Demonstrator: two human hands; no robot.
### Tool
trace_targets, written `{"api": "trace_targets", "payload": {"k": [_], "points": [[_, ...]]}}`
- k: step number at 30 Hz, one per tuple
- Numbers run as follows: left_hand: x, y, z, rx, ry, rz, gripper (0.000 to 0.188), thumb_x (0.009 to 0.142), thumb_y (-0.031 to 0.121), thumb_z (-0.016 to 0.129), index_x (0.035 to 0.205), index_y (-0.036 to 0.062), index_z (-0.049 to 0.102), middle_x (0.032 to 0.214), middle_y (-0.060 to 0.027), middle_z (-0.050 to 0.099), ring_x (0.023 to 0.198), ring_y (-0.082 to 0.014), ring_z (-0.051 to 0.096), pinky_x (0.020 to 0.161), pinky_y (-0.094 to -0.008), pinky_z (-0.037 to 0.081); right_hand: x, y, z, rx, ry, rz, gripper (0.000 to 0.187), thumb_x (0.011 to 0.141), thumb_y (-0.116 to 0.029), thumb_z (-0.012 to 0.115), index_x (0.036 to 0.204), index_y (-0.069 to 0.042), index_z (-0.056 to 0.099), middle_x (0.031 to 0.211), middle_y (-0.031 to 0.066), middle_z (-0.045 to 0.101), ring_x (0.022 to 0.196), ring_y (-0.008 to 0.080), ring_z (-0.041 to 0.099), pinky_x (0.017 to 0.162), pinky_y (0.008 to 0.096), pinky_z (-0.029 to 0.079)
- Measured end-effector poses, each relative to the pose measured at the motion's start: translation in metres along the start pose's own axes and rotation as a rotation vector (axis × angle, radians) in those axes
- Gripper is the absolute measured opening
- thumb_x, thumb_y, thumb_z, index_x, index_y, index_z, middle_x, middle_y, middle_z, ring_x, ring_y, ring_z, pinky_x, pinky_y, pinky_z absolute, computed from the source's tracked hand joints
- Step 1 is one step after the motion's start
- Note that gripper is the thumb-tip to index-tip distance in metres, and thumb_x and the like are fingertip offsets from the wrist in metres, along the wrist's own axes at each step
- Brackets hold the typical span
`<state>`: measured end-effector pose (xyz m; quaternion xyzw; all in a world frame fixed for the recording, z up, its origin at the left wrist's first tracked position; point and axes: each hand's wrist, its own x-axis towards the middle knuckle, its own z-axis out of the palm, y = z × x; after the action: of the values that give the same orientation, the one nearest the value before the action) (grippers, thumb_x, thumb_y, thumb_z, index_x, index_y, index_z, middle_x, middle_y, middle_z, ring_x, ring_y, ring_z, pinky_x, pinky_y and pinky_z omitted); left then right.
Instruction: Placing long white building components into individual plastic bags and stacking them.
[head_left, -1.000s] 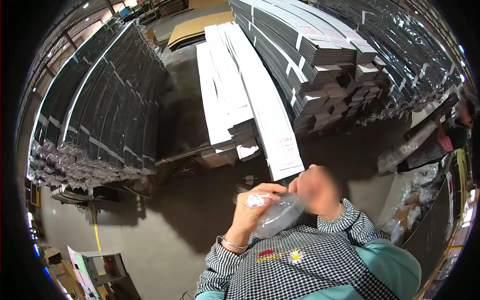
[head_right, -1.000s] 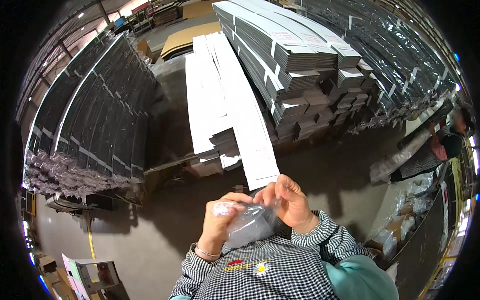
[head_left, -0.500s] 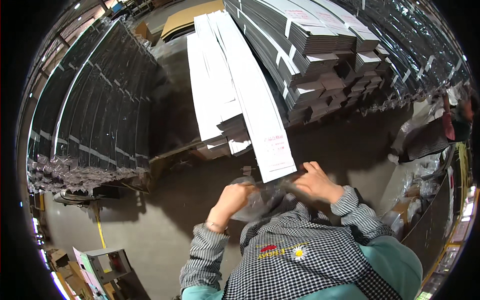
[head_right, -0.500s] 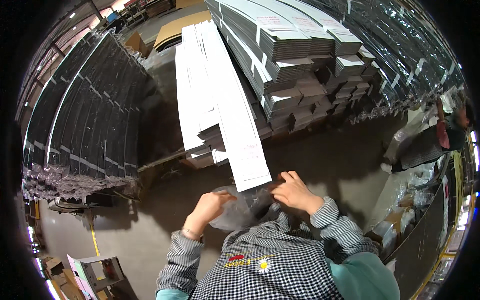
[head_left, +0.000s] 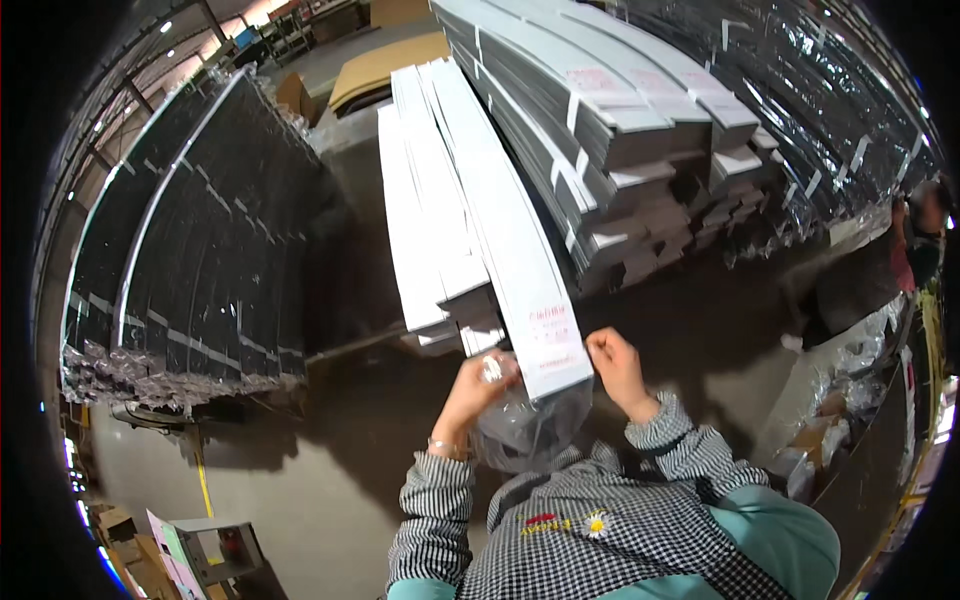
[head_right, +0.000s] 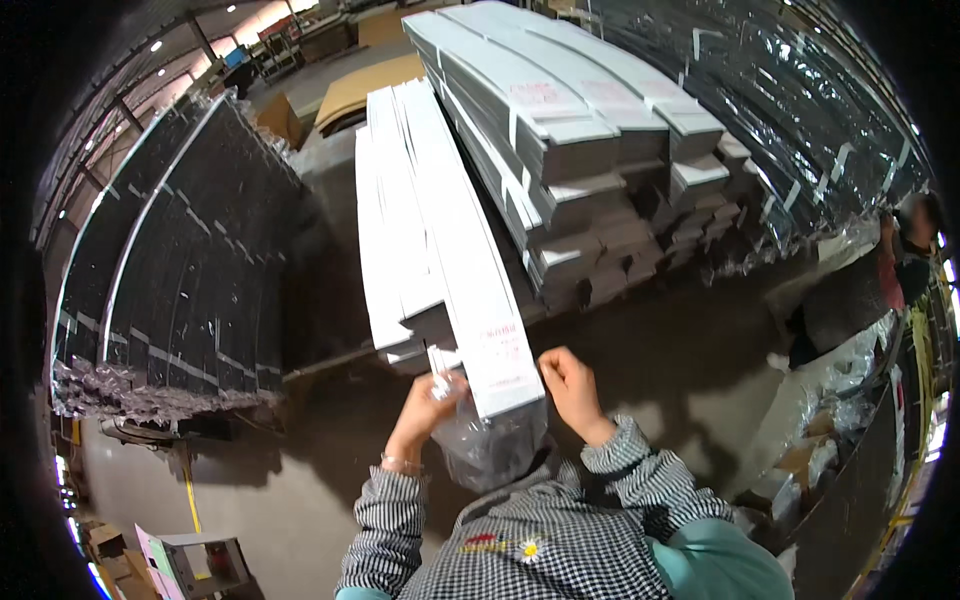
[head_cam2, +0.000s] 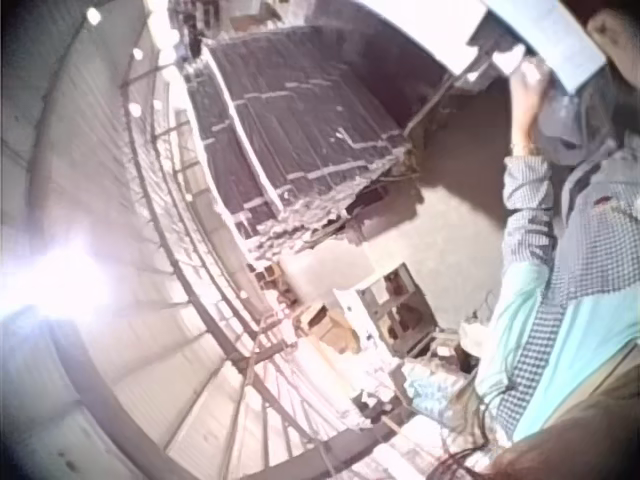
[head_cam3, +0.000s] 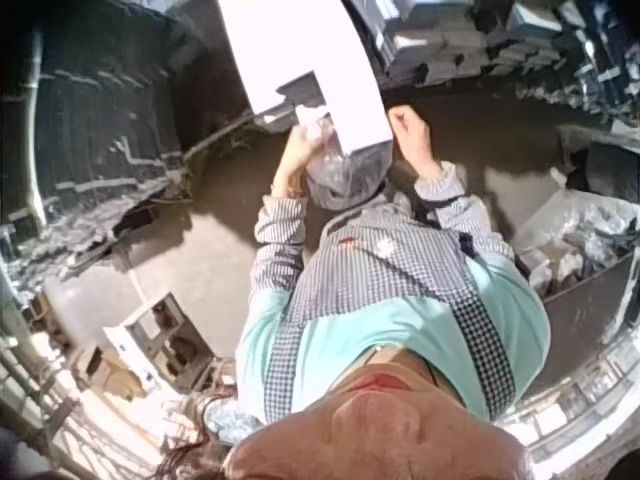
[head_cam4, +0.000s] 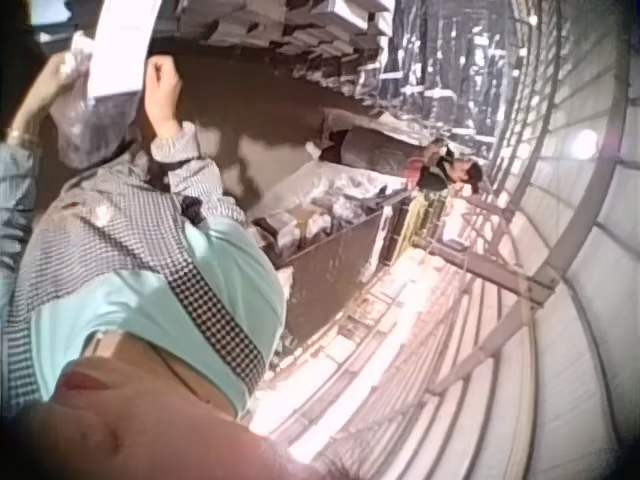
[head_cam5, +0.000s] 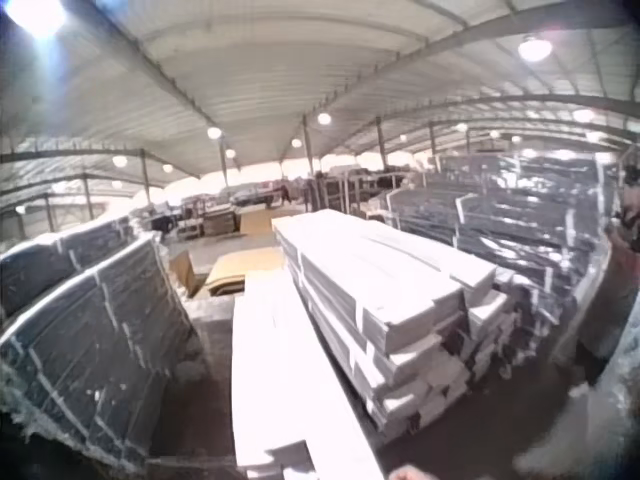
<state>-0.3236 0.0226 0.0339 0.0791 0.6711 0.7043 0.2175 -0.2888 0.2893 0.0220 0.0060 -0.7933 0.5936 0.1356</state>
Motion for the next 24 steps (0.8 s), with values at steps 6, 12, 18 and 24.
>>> {"api": "trace_targets", "payload": {"k": [6,12,18,24], "points": [[0.048,-0.001,0.009,0.538,0.520,0.393,0.010,0.093,0.006,0.062,0.098,-0.0009,0.067,0.092,-0.0163,0.071,0.086,-0.0211,0.069,0.077,-0.0322,0.053,0.061,0.024,0.010,-0.074,0.057,-0.185,0.007,0.092,0.001,0.057,0.098,0.001,0.057,0.093,0.0147,0.063,0.087,0.0285,0.064,0.077,0.0348,0.050],[0.021,0.036,-0.007,0.198,0.286,0.190,0.010,0.094,0.006,0.059,0.100,-0.0011,0.064,0.083,-0.0128,0.062,0.077,-0.0204,0.061,0.072,-0.0293,0.049,0.056,-0.006,-0.001,-0.123,0.027,-0.358,0.008,0.096,-0.005,0.057,0.102,0.000,0.058,0.092,0.0172,0.065,0.085,0.0331,0.067,0.077,0.0360,0.052],[0.021,0.007,0.002,0.233,0.304,0.037,0.020,0.097,0.015,0.060,0.082,0.0018,0.057,0.066,-0.0014,0.052,0.059,-0.0124,0.049,0.053,-0.0306,0.040,0.061,-0.020,-0.003,0.381,-0.313,0.484,0.019,0.103,-0.018,0.051,0.089,-0.007,0.056,0.067,-0.0024,0.051,0.056,0.0060,0.042,0.051,0.0218,0.031],[0.028,-0.050,0.069,-0.281,0.712,-0.042,0.029,0.095,0.023,0.063,0.073,0.0057,0.055,0.059,0.0015,0.049,0.055,-0.0104,0.048,0.051,-0.0320,0.039,0.043,0.036,0.048,0.026,0.162,0.231,0.035,0.093,-0.016,0.054,0.065,0.004,0.048,0.059,0.0145,0.054,0.054,0.0276,0.052,0.051,0.0430,0.034]]}}
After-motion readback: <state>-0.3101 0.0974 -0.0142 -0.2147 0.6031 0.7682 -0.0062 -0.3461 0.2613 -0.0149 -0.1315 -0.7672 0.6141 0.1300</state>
